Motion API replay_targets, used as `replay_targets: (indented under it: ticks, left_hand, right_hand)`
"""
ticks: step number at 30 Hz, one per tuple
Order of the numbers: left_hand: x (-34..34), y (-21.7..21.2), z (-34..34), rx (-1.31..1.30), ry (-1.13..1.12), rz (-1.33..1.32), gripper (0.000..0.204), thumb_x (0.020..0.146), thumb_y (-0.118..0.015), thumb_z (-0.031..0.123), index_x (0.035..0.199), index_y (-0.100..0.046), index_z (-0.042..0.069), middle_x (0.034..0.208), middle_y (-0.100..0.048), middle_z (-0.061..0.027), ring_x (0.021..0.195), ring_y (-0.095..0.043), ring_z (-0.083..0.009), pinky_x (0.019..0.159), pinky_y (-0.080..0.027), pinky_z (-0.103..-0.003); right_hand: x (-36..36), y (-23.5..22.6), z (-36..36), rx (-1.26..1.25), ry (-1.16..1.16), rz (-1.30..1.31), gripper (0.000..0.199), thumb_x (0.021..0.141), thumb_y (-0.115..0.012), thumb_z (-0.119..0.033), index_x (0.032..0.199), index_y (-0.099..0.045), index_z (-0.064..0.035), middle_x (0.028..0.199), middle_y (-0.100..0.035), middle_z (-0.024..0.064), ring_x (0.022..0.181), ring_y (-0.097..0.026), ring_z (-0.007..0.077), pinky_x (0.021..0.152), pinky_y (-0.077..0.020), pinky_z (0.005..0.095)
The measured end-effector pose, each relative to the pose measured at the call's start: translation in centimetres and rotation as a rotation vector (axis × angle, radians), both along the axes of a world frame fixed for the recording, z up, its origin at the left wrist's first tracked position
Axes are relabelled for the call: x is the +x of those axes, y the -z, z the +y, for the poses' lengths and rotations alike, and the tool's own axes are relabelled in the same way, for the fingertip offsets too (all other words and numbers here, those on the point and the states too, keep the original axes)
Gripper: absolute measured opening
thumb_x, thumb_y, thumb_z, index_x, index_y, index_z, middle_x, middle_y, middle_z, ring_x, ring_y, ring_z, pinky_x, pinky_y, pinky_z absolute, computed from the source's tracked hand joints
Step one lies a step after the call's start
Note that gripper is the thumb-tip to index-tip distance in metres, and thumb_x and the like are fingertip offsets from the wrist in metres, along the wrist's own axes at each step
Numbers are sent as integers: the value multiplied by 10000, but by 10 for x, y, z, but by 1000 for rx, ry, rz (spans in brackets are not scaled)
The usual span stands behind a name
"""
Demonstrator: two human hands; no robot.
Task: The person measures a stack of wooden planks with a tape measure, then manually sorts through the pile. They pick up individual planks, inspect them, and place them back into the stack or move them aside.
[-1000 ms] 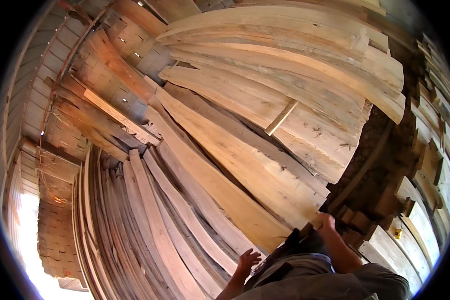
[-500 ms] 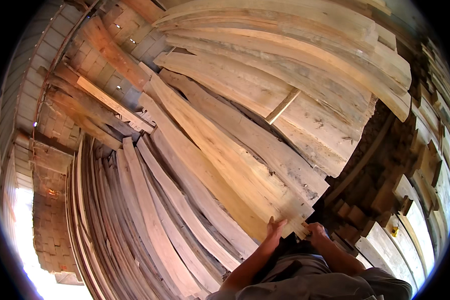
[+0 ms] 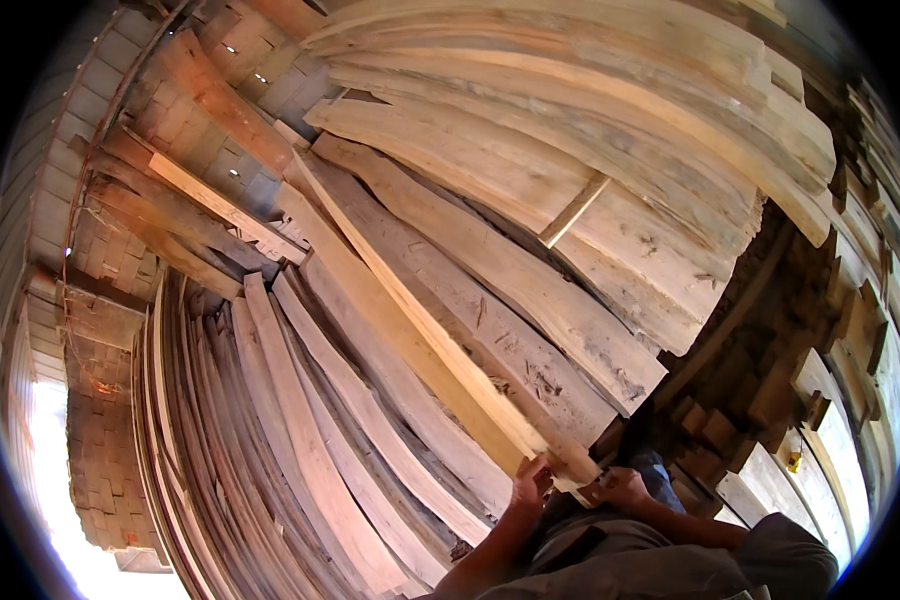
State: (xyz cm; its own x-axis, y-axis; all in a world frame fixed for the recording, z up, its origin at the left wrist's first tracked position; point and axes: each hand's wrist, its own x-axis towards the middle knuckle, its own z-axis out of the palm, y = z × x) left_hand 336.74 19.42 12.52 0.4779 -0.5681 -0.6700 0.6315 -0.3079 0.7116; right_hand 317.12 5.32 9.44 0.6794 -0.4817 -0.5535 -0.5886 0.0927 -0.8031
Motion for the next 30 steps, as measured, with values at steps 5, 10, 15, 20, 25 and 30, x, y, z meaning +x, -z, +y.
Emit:
replay_targets:
  ticks: [5,10,15,20,25,30]
  left_hand:
    - [2,-30,15,-178,-221,401,428,996,-449,345,1317,-468,63,1206,-574,-145,1150,-563,-269,1016,-415,-406]
    - [6,-55,36,22,-39,159,571,985,-435,440,1417,-360,75,1332,-499,-234,1249,-484,-324,1095,-318,-428]
    - [-10,-41,9,-7,-246,80,643,918,-577,264,1439,-266,51,1222,-556,-248,1154,-545,-344,962,-440,-425]
    - [-40,-48,-33,744,-100,-493,828,687,-730,246,1365,-341,-28,1181,-583,-267,1084,-590,-396,914,-479,-431]
    - [-29,-63,4,353,-302,-295,639,687,-707,129,1251,-471,-59,1003,-655,-182,836,-669,-275,703,-550,-365]
    - [-12,-86,70,467,-360,-127,464,707,-705,43,1141,-572,-52,1024,-652,-155,849,-663,-258,732,-555,-349]
  right_hand:
    - [26,-23,11,-109,-490,179,439,686,-756,-502,907,-718,-124,888,-706,131,848,-694,255,773,-545,355]
    - [55,-90,-2,-173,-723,260,541,753,-628,-569,1114,-652,-167,982,-700,145,953,-664,358,859,-518,448]
    - [45,-48,9,-243,-933,177,622,754,-632,-551,1197,-585,-117,1000,-686,182,957,-651,387,844,-507,478]
    - [55,-76,2,-151,-909,172,568,764,-668,-478,1170,-599,-87,1004,-685,166,954,-652,369,830,-510,467]
    - [30,-15,12,112,-398,-92,438,722,-764,-336,1050,-664,-65,1001,-687,144,942,-657,334,814,-524,409]
    - [17,106,51,-383,-875,-573,256,814,-549,-140,1034,-680,-122,1079,-653,131,929,-637,297,750,-528,366]
